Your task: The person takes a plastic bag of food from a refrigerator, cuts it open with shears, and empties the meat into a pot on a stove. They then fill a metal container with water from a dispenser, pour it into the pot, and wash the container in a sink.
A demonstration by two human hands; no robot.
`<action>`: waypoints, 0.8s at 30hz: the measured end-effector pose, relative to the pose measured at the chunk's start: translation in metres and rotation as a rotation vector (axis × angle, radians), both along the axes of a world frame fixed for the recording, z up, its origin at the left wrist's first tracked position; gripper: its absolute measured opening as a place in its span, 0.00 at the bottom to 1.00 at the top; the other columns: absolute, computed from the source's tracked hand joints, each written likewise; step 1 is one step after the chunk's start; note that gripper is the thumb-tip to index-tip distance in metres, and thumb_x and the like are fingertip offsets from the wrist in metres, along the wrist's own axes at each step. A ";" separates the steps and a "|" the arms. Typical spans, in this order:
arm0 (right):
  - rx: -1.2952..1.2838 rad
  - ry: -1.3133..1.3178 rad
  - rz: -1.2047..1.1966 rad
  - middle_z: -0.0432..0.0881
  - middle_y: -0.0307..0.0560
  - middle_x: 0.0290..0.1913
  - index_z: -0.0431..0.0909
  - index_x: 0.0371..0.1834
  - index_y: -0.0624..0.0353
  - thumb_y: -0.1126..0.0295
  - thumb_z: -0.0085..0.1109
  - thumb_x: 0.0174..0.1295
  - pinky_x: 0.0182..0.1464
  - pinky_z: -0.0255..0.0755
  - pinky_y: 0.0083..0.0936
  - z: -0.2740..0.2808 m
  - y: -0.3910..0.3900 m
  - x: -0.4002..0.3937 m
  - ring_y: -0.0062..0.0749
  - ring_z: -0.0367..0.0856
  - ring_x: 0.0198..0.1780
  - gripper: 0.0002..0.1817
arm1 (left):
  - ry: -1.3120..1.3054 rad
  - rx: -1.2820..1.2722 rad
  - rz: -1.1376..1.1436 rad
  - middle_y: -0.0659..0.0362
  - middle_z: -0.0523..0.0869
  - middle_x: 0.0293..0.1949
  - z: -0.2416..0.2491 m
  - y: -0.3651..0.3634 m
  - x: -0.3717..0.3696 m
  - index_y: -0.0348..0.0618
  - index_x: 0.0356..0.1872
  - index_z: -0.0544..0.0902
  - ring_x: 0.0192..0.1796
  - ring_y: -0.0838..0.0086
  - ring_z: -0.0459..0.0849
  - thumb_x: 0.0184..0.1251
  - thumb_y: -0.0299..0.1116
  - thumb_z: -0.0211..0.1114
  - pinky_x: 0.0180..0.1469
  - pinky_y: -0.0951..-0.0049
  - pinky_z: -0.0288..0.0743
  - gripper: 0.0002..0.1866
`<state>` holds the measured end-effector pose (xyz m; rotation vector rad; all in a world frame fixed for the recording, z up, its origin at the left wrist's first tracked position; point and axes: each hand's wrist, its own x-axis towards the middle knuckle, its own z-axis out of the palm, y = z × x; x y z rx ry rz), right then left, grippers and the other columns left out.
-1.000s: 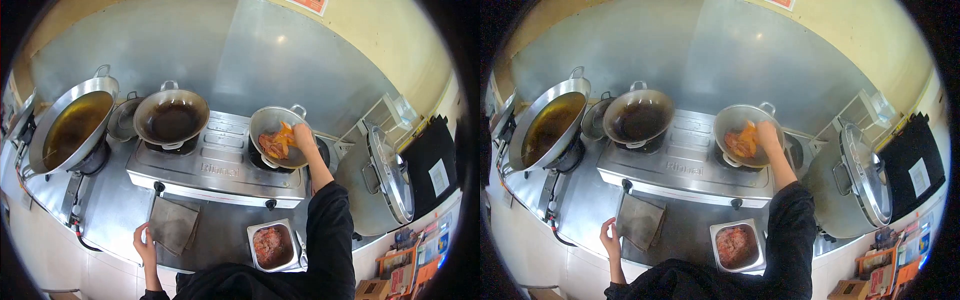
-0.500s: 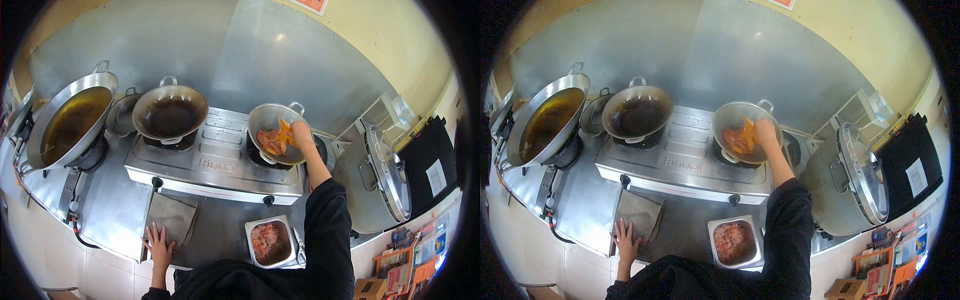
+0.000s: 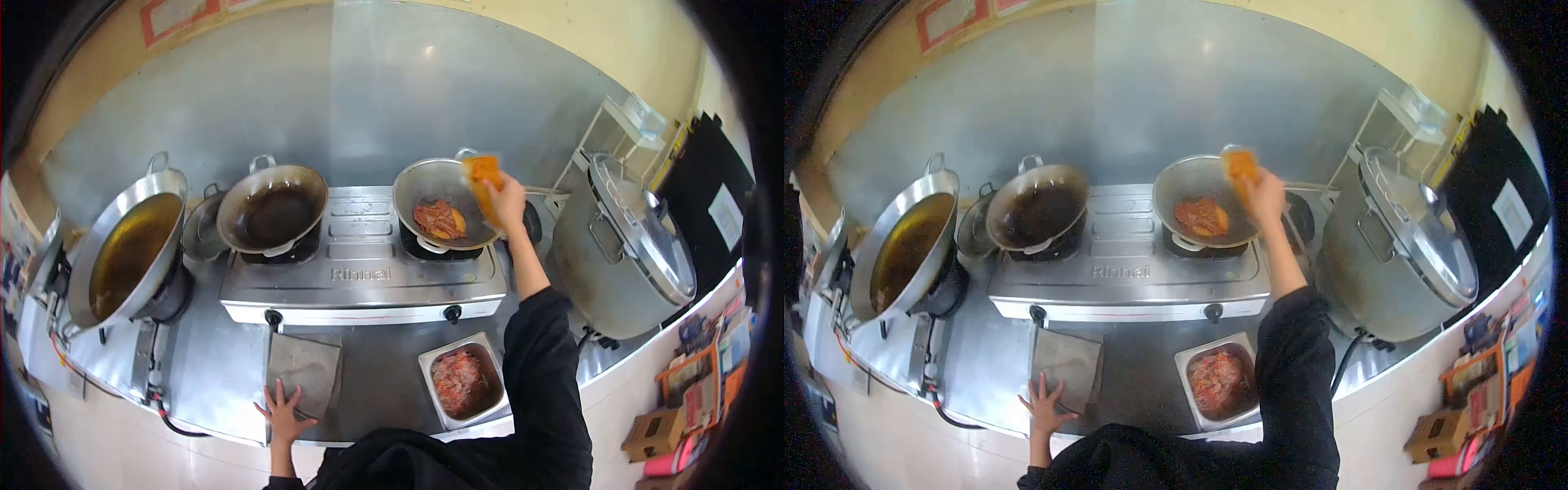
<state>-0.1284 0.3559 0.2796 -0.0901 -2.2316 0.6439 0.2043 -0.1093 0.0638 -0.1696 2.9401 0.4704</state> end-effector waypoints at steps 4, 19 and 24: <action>-0.840 0.141 0.126 0.81 0.43 0.38 0.76 0.43 0.63 0.63 0.61 0.55 0.42 0.72 0.26 -0.026 0.043 0.048 0.28 0.79 0.40 0.18 | -0.014 0.026 -0.166 0.46 0.42 0.68 0.028 -0.004 -0.007 0.62 0.55 0.74 0.69 0.45 0.31 0.32 0.61 0.68 0.60 0.34 0.22 0.40; -1.689 1.125 -0.248 0.73 0.44 0.52 0.65 0.56 0.56 0.58 0.54 0.60 0.57 0.66 0.30 -0.254 -0.176 0.642 0.32 0.71 0.54 0.24 | 0.114 -0.642 -0.684 0.56 0.41 0.70 -0.021 -0.019 -0.072 0.75 0.65 0.52 0.70 0.53 0.35 0.50 0.66 0.52 0.60 0.36 0.38 0.39; -1.570 1.527 -0.894 0.75 0.44 0.51 0.68 0.54 0.53 0.57 0.59 0.56 0.56 0.67 0.35 -0.375 -0.367 0.823 0.36 0.73 0.52 0.24 | 0.238 -0.780 -0.866 0.54 0.53 0.67 0.024 0.007 -0.045 0.66 0.66 0.51 0.69 0.54 0.44 0.47 0.72 0.46 0.62 0.37 0.42 0.44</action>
